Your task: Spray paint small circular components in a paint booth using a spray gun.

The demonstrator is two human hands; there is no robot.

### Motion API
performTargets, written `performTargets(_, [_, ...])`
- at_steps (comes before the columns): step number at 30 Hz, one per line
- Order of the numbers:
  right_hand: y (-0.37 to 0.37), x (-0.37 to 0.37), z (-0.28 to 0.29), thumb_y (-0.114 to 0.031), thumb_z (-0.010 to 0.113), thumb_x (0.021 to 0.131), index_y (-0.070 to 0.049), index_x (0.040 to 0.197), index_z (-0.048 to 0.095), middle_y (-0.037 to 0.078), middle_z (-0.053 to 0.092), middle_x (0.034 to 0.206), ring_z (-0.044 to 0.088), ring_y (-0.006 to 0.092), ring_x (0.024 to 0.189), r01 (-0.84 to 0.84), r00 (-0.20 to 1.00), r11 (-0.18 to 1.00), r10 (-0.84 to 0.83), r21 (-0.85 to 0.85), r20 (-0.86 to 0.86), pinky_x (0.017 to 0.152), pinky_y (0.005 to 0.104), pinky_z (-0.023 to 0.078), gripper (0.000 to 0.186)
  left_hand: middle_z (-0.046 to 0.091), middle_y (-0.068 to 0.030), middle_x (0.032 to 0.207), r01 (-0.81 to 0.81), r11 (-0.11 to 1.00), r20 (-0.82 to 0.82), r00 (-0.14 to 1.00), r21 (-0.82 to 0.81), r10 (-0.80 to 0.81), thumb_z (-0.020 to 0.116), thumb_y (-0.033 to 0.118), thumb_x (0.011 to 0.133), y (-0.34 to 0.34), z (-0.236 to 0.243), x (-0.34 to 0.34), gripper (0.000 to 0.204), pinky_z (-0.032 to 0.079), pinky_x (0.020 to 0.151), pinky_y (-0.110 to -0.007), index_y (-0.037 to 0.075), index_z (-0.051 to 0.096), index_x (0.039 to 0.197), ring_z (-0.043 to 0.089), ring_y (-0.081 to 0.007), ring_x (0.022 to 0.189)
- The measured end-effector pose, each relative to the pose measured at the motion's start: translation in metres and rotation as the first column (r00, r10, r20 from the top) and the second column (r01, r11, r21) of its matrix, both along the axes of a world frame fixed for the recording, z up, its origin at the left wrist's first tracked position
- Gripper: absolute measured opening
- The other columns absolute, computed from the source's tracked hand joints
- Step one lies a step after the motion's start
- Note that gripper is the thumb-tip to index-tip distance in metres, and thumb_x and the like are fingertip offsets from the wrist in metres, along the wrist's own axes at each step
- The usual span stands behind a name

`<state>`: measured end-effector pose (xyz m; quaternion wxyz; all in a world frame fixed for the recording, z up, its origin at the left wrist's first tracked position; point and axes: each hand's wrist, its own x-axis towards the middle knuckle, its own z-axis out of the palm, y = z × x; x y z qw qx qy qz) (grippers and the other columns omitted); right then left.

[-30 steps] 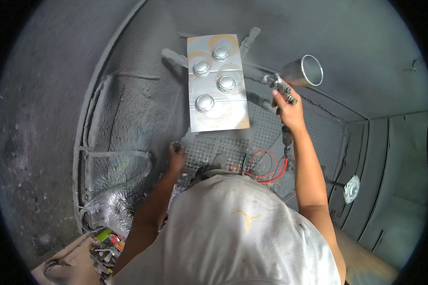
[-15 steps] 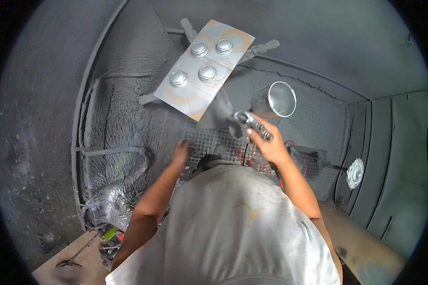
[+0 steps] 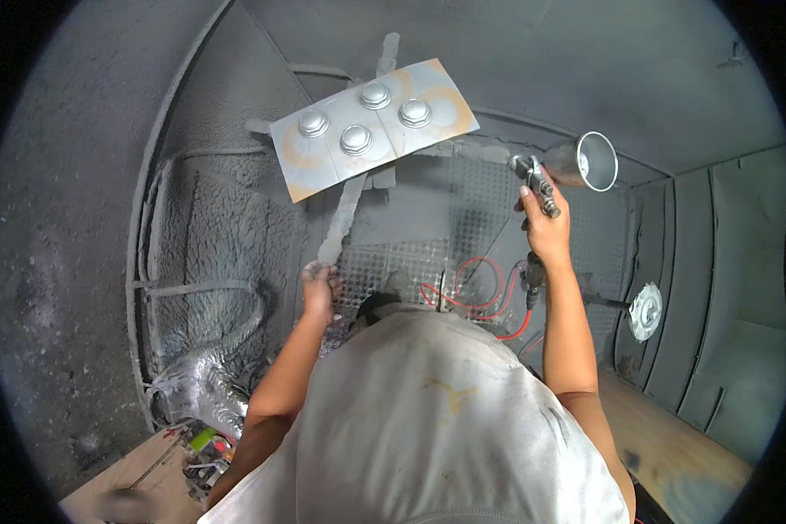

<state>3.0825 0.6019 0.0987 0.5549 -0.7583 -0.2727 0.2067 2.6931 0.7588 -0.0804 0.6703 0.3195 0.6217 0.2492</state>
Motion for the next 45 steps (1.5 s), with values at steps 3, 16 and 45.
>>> performTargets(3, [0.0, -0.013, -0.011, -0.018, 0.069, 0.094, -0.004, 0.141, 0.056, 0.003, 0.069, 0.096, 0.062, 0.0102, 0.081, -0.111, 0.993, 0.992, 0.108, -0.061, -0.046, 0.071, 0.0272, 0.051, 0.051, 0.061, -0.0074, 0.109, -0.027, 1.0, 0.016, 1.0, 0.011, 0.027, 0.056, 0.023, 0.102, 0.013, 0.007, -0.002, 0.031, 0.051, 0.069, -0.034, 0.015, 0.039, 0.127, 0.06, -0.0185, 0.08])
performTargets(16, [0.108, -0.127, -0.01, -0.02, 0.071, 0.093, -0.005, 0.137, 0.059, 0.017, 0.069, 0.125, 0.064, 0.0231, 0.116, -0.505, 0.847, 0.862, 0.505, 0.048, -0.164, 0.101, 0.0335, 0.046, 0.048, 0.061, -0.0096, 0.098, -0.023, 0.995, -0.128, 0.991, 0.096, 0.035, 0.06, 0.006, 0.098, 0.023, 0.002, 0.005, 0.04, 0.051, 0.061, -0.031, 0.009, 0.036, 0.129, 0.063, -0.0173, 0.074])
performTargets(45, [-0.045, -0.047, 0.019, -0.019, 0.072, 0.094, -0.005, 0.14, 0.057, 0.0, 0.065, 0.087, 0.058, 0.0079, 0.072, -0.251, 0.929, 0.968, 0.243, 0.007, -0.279, 0.063, 0.0252, 0.049, 0.051, 0.064, -0.0069, 0.111, 0.356, 0.934, 0.065, 0.933, -0.03, -0.354, 0.054, 0.02, 0.103, -0.038, -0.006, 0.012, 0.033, 0.052, 0.071, -0.035, 0.012, 0.045, 0.134, 0.062, -0.0192, 0.089])
